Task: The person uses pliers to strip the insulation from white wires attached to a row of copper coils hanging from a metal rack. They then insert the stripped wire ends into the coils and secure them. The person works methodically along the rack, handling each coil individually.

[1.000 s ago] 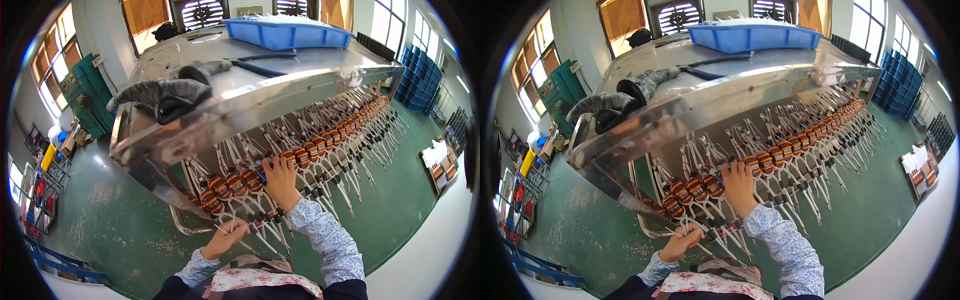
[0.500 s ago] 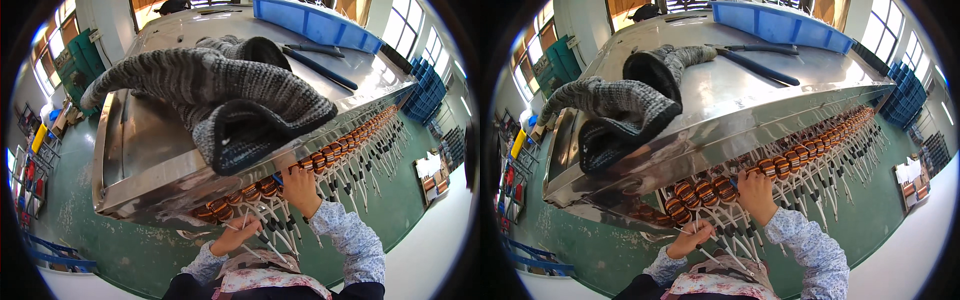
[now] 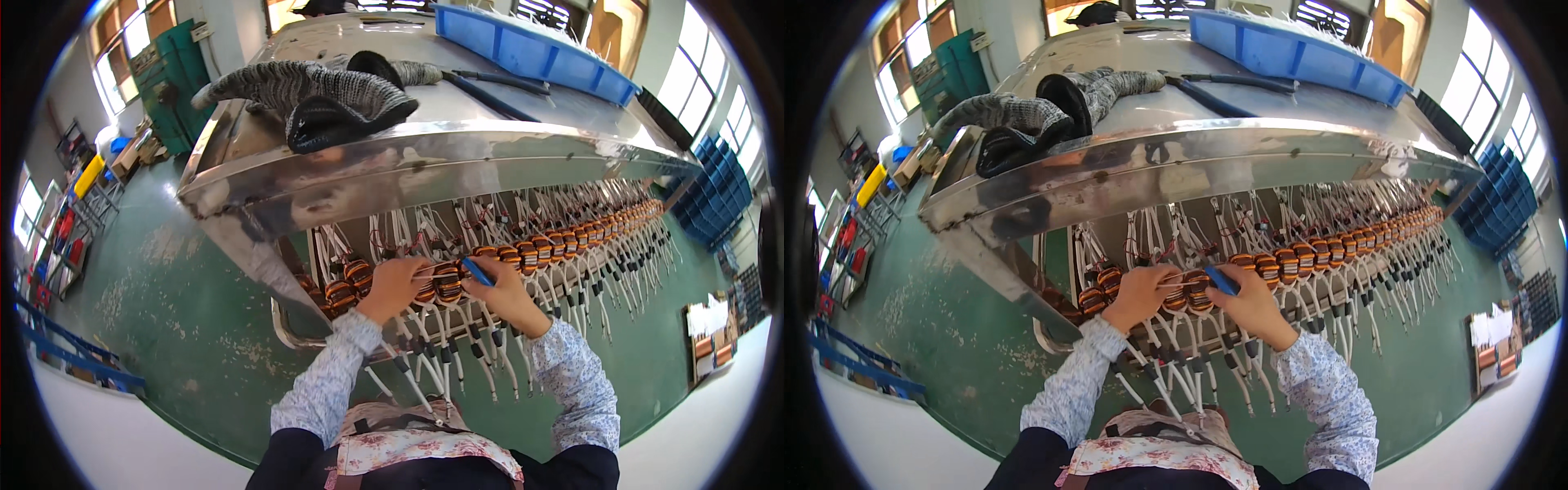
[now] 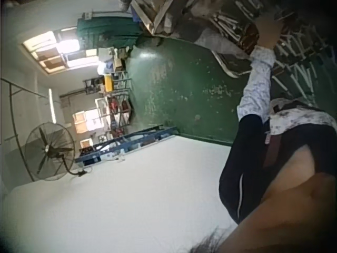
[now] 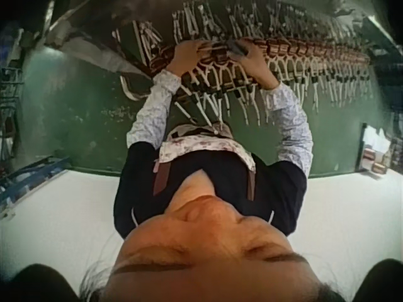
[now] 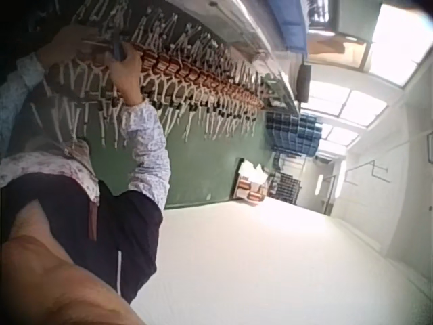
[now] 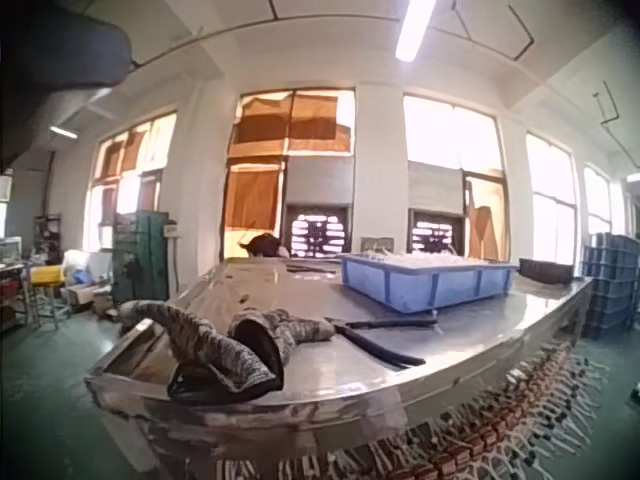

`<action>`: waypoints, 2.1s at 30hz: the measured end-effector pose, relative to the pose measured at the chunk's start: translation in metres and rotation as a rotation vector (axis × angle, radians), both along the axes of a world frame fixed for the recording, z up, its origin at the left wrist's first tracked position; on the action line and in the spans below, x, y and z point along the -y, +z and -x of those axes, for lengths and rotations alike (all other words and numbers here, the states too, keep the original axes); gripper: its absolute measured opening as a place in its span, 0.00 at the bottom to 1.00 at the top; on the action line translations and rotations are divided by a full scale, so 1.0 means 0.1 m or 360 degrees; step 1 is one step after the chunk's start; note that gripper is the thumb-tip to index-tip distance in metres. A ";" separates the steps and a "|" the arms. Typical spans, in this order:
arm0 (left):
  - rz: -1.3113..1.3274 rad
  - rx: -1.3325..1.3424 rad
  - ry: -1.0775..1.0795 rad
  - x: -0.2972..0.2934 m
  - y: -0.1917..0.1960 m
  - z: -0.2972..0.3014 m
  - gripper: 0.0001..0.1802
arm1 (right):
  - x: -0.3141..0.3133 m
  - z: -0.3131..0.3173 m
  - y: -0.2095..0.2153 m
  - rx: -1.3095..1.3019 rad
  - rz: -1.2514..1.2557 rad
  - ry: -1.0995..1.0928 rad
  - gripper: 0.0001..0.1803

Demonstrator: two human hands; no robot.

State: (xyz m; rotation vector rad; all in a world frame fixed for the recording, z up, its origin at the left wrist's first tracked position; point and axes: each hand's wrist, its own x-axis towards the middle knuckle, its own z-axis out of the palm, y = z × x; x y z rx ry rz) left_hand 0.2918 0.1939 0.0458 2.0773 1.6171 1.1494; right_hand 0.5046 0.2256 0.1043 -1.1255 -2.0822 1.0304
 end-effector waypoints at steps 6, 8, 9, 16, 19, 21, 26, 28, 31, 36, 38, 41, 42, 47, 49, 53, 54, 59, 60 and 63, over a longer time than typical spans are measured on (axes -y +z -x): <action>0.0135 -0.1084 0.0034 -0.49 0.01 0.01 0.04 | 0.21 -0.42 0.26 -0.0064 0.0360 0.0140 0.22; 0.0157 -0.1286 -0.0035 -0.55 0.04 0.06 0.03 | 0.20 -0.63 0.18 -0.0101 0.0375 0.0225 0.22; 0.0169 -0.1372 -0.0030 -0.54 0.08 0.03 0.03 | 0.23 -0.74 0.16 -0.0126 0.0437 0.0215 0.22; 0.0071 -0.0159 -0.0132 -0.48 0.44 0.10 0.06 | 0.18 -1.32 0.05 -0.0231 0.0728 0.0266 0.19; 0.0584 0.0801 0.0099 -0.33 0.73 -0.10 0.12 | 0.03 -1.39 0.05 -0.0345 0.1001 0.0275 0.16; 0.0656 0.0851 0.0124 -0.29 0.69 -0.11 0.14 | -0.08 -1.29 -0.03 -0.0591 0.1231 0.0308 0.15; 0.0669 0.1059 0.0070 -0.49 0.41 -0.09 0.14 | -0.34 -0.81 -0.14 -0.0831 0.1336 0.0321 0.12; 0.0682 0.1003 0.0056 -0.59 0.32 -0.08 0.14 | -0.45 -0.59 -0.17 -0.0731 0.1250 0.0271 0.12; 0.0579 0.0210 0.0230 -0.65 0.22 -0.04 0.13 | -0.56 -0.28 -0.06 -0.0691 0.1067 0.0214 0.12; 0.0210 -0.0461 0.0156 -0.65 -0.02 0.01 0.12 | -0.96 0.21 -0.25 -0.0631 0.1013 0.0315 0.09; 0.0315 -0.0480 0.0252 -0.58 0.05 -0.03 0.11 | -0.85 0.33 -0.04 -0.0492 0.1086 0.0226 0.10; 0.0218 -0.0366 0.0223 -0.66 -0.02 -0.04 0.10 | -1.21 0.49 -0.55 -0.0655 0.0914 0.0576 0.10; 0.0193 -0.0321 0.0245 -0.65 -0.05 -0.03 0.10 | -1.27 0.55 -0.72 -0.0764 0.0834 0.0612 0.10; 0.0234 -0.0276 0.0210 -0.55 -0.04 0.02 0.11 | -1.03 0.32 -0.41 -0.1331 0.1514 0.0481 0.07; 0.0295 -0.0348 0.0178 -0.58 0.03 -0.08 0.12 | -1.10 0.22 -0.50 -0.1679 0.1826 0.0390 0.01; 0.0479 -0.0121 0.0046 -0.57 0.11 -0.17 0.17 | -1.24 0.22 -0.68 -0.1869 0.1983 0.0324 0.01; 0.0543 -0.0013 0.0021 -0.54 0.12 -0.18 0.18 | -1.25 0.24 -0.71 -0.1832 0.1958 0.0345 0.02; 0.0758 0.0210 0.0149 -0.53 0.11 -0.21 0.15 | -1.26 0.26 -0.70 -0.1592 0.1798 0.0234 0.06; 0.0785 0.0357 0.0159 -0.53 0.08 -0.20 0.14 | -1.24 0.26 -0.65 -0.1507 0.1744 0.0204 0.07; 0.0881 0.0637 0.0188 -0.51 0.09 -0.19 0.12 | -1.18 0.23 -0.46 -0.1268 0.1616 0.0108 0.08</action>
